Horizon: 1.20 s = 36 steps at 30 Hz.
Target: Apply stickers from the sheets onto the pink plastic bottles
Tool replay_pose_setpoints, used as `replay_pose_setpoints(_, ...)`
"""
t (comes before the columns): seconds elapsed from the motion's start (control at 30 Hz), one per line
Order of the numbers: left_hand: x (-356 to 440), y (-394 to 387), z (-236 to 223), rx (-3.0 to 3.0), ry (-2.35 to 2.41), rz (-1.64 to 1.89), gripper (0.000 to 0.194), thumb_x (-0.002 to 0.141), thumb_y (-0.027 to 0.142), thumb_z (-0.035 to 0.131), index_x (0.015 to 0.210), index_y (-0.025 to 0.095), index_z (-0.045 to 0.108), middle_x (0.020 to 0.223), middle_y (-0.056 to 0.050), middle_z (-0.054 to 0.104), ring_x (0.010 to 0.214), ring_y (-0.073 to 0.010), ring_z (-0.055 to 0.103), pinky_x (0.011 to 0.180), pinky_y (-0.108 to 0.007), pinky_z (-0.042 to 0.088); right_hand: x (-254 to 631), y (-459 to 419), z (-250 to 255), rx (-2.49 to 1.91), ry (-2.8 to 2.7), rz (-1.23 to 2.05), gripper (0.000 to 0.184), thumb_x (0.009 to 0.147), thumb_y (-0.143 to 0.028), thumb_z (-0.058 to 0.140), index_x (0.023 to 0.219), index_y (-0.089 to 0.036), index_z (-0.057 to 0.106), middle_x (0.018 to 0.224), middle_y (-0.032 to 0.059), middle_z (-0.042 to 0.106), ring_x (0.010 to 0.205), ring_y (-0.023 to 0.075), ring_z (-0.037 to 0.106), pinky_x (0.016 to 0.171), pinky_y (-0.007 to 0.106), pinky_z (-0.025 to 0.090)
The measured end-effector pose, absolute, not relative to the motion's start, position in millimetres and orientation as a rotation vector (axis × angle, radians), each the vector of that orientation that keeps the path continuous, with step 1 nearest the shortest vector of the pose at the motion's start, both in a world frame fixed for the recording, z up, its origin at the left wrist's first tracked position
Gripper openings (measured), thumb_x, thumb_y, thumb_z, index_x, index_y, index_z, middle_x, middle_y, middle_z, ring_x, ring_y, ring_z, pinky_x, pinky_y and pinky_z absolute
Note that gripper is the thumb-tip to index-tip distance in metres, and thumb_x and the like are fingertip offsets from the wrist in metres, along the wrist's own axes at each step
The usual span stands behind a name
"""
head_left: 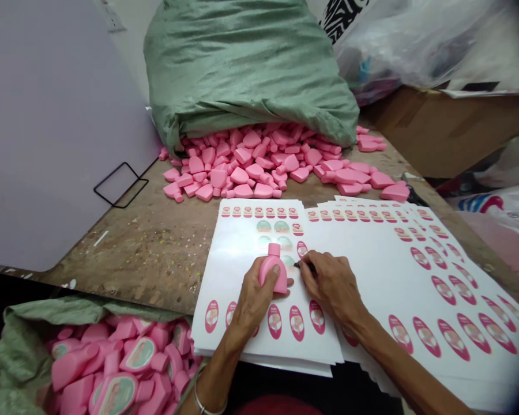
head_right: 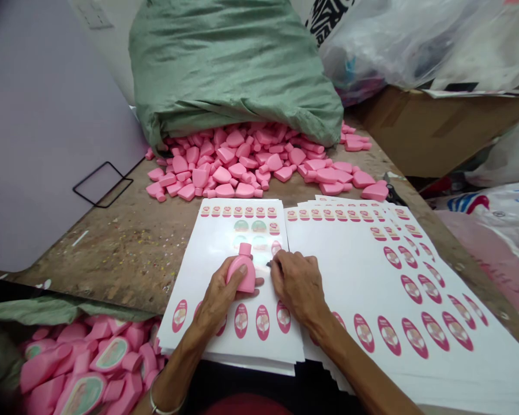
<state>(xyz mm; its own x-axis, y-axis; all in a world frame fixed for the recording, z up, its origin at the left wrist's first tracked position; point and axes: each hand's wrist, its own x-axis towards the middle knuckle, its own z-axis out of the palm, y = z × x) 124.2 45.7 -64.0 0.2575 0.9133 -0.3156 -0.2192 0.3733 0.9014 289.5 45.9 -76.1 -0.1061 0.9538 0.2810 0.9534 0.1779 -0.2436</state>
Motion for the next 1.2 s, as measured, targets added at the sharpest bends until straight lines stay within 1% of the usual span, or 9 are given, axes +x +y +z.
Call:
replay_pose_setpoints(0.1, 124.3, 46.0, -63.7, 0.850, 1.016, 0.911, 0.044, 0.080, 0.050, 0.059, 0.108, 0.016, 0.054, 0.095, -0.009, 0.062, 0.086, -0.0261, 0.069, 0.068, -0.032, 0.056, 286.6, 45.8, -75.5, -1.775, -2.087, 0.054, 0.017, 0.089, -0.022, 0.044, 0.076, -0.019, 0.055, 0.066, 0.0009, 0.061, 0.063, 0.0146, 0.051, 0.067, 0.030, 0.027)
replay_pose_setpoints(0.23, 123.6, 45.9, -62.4, 0.865, 1.016, 0.904, 0.043, 0.081, 0.049, 0.058, 0.109, 0.016, 0.054, 0.093, -0.008, 0.060, 0.088, -0.0267, 0.068, 0.070, -0.034, 0.056, 290.0, 47.7, -79.2, -1.804, -2.059, -0.110, 0.018, 0.091, -0.024, 0.043, 0.082, -0.018, 0.057, 0.072, 0.0037, 0.063, 0.071, 0.0167, 0.054, 0.071, 0.032, 0.028)
replay_pose_setpoints(0.3, 123.3, 45.6, -62.8, 0.870, 1.011, 0.899, 0.043, 0.083, 0.048, 0.056, 0.110, 0.016, 0.054, 0.092, -0.008, 0.060, 0.089, -0.0267, 0.068, 0.071, -0.034, 0.056, 292.6, 48.2, -81.3, -1.810, -2.075, -0.142, 0.017, 0.091, -0.024, 0.044, 0.083, -0.017, 0.057, 0.072, 0.0040, 0.063, 0.072, 0.0170, 0.054, 0.072, 0.032, 0.028)
replay_pose_setpoints(0.6, 124.4, 45.6, -62.8, 0.884, 1.013, 0.897, 0.040, 0.083, 0.047, 0.056, 0.108, 0.016, 0.052, 0.094, -0.008, 0.059, 0.089, -0.0264, 0.068, 0.070, -0.034, 0.057, 295.4, 49.2, -79.2, -1.844, -2.026, 0.102, 0.014, 0.088, -0.023, 0.045, 0.080, -0.019, 0.055, 0.070, 0.0016, 0.062, 0.068, 0.0157, 0.053, 0.070, 0.031, 0.029)
replay_pose_setpoints(0.73, 123.6, 46.2, -61.9, 0.903, 1.015, 0.891, 0.039, 0.084, 0.046, 0.055, 0.107, 0.015, 0.051, 0.095, -0.009, 0.059, 0.088, -0.0258, 0.068, 0.071, -0.034, 0.057, 295.8, 49.5, -80.0, -1.854, -1.998, 0.139, 0.013, 0.087, -0.029, 0.050, 0.081, -0.019, 0.055, 0.071, 0.0004, 0.062, 0.067, 0.0156, 0.054, 0.071, 0.031, 0.030)
replay_pose_setpoints(0.87, 123.0, 46.3, -64.2, 0.913, 0.998, 0.893, 0.038, 0.084, 0.046, 0.055, 0.107, 0.016, 0.051, 0.094, -0.008, 0.059, 0.088, -0.0253, 0.068, 0.071, -0.034, 0.057, 293.0, 48.5, -82.4, -1.867, -2.027, -0.013, 0.016, 0.085, -0.035, 0.054, 0.084, -0.019, 0.056, 0.070, 0.0008, 0.062, 0.067, 0.0165, 0.054, 0.072, 0.031, 0.029)
replay_pose_setpoints(1.03, 123.1, 46.2, -66.7, 0.907, 0.989, 0.899, 0.037, 0.085, 0.045, 0.054, 0.108, 0.016, 0.051, 0.095, -0.007, 0.059, 0.087, -0.0246, 0.068, 0.071, -0.034, 0.057, 287.9, 49.5, -78.9, -1.849, -2.133, -0.280, 0.015, 0.086, -0.031, 0.052, 0.082, -0.018, 0.056, 0.067, 0.0013, 0.061, 0.068, 0.0179, 0.053, 0.070, 0.033, 0.027)
replay_pose_setpoints(1.2, 123.3, 46.5, -67.4, 0.896, 0.975, 0.903, 0.037, 0.085, 0.044, 0.054, 0.110, 0.016, 0.051, 0.094, -0.007, 0.059, 0.087, -0.0244, 0.068, 0.069, -0.033, 0.057, 282.1, 50.1, -71.5, -1.828, -2.171, -0.380, 0.015, 0.087, -0.030, 0.050, 0.080, -0.017, 0.056, 0.064, 0.0020, 0.060, 0.066, 0.0181, 0.053, 0.070, 0.034, 0.026)
